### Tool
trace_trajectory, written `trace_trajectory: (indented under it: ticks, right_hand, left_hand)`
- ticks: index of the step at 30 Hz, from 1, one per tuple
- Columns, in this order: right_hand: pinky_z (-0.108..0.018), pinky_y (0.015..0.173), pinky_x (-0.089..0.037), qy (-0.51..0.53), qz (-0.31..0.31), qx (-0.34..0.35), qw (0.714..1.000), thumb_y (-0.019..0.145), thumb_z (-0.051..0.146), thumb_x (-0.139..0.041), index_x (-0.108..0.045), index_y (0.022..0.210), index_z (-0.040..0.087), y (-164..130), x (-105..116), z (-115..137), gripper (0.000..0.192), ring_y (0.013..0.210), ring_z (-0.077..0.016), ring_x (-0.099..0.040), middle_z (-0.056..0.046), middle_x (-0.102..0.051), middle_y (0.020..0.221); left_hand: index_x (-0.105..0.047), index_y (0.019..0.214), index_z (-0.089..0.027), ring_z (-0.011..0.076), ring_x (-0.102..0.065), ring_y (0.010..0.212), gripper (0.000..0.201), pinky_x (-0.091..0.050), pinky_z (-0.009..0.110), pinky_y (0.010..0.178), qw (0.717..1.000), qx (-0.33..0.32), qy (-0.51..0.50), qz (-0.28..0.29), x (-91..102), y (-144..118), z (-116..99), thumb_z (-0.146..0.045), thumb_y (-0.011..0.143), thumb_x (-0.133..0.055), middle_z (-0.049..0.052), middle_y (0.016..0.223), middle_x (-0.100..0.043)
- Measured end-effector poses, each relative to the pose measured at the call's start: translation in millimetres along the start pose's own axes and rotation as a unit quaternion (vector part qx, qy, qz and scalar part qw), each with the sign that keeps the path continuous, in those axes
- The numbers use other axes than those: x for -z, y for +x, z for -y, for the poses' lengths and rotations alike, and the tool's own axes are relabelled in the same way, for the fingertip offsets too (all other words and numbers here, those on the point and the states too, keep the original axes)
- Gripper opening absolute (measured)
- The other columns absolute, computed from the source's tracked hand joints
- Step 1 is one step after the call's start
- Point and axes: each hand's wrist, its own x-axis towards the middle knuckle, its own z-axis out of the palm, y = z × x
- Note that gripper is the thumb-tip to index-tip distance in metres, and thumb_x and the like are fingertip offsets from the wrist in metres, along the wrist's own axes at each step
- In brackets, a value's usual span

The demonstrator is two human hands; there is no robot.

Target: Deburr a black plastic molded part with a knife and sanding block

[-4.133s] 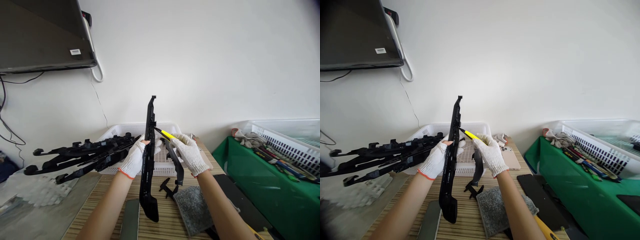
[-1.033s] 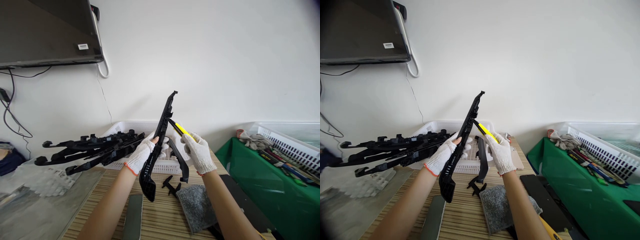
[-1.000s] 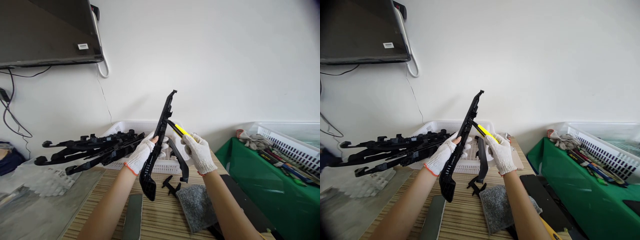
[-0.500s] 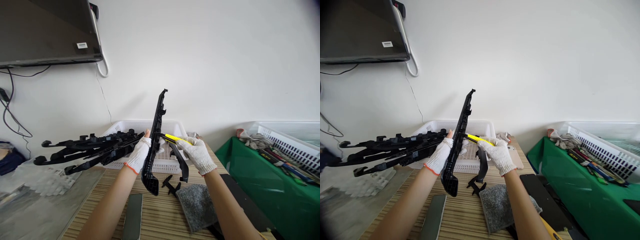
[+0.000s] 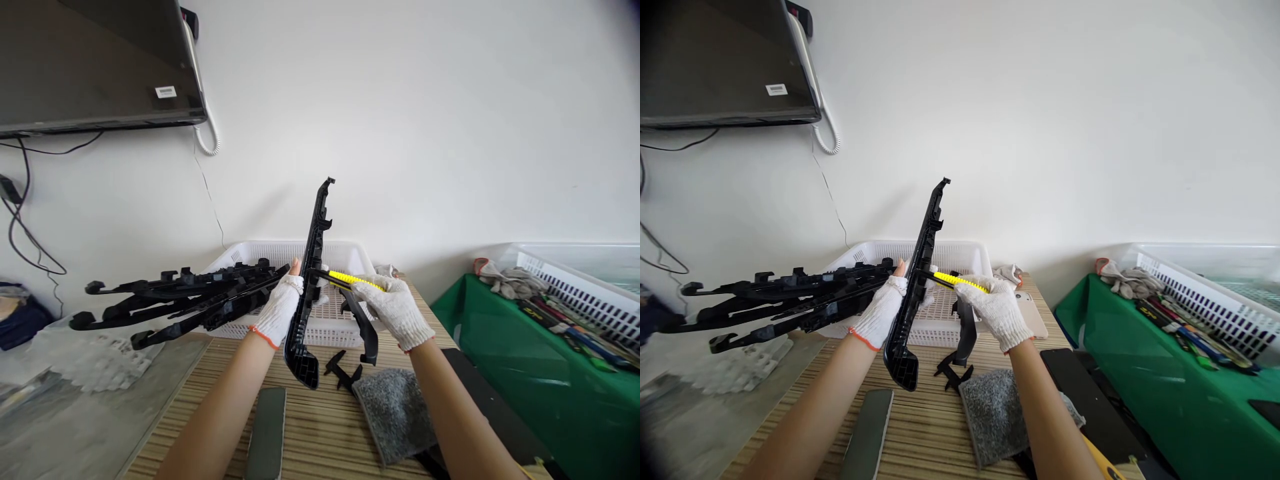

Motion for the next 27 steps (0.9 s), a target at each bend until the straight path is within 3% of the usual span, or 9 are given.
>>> trace_trajectory:
  ticks: [4,17,20,27]
  right_hand:
    - [-0.023,0.041,-0.026,-0.009,-0.021,0.005,1.0,0.059,0.057,-0.073,-0.079,0.101,0.008,0.2,-0.3,-2.2,0.065,0.043,-0.0063,-0.033,-0.001,-0.058,0.057]
    - [-0.024,0.042,-0.027,-0.014,-0.031,0.009,0.999,0.061,0.054,-0.072,-0.079,0.102,0.008,1.1,-0.9,-2.2,0.062,0.045,-0.0071,-0.036,-0.002,-0.061,0.061]
    - [-0.024,0.043,-0.028,-0.007,-0.031,0.016,0.999,0.061,0.054,-0.072,-0.08,0.102,0.009,2.0,-1.3,-3.1,0.061,0.046,-0.0075,-0.037,-0.003,-0.064,0.064]
    - [-0.024,0.042,-0.029,-0.027,-0.044,0.032,0.998,0.064,0.054,-0.07,-0.08,0.102,0.011,1.9,-1.9,-2.7,0.058,0.047,-0.0079,-0.037,-0.005,-0.066,0.067]
  left_hand:
    - [-0.068,0.119,-0.018,0.0155,-0.072,0.062,0.042,-0.059,0.021,0.055,0.999,-0.019,0.021,-0.027,-5.8,-5.6,-3.8,-0.051,0.094,-0.059,0.005,0.079,-0.076]
    - [-0.07,0.104,-0.015,0.0137,-0.069,0.058,0.032,-0.06,0.022,0.056,1.0,-0.028,-0.003,-0.001,-6.3,-4.2,-2.7,-0.044,0.096,-0.059,0.005,0.07,-0.072]
    - [-0.068,0.116,-0.017,0.0145,-0.071,0.063,0.028,-0.062,0.025,0.063,0.998,-0.055,0.0,0.011,-3.8,-4.6,-0.2,-0.032,0.093,-0.065,0.004,0.075,-0.073]
    - [-0.054,0.142,-0.023,0.0186,-0.075,0.079,0.049,-0.065,0.033,0.074,0.998,-0.057,-0.001,0.022,-4.8,-8.7,0.0,-0.019,0.093,-0.061,0.006,0.087,-0.076]
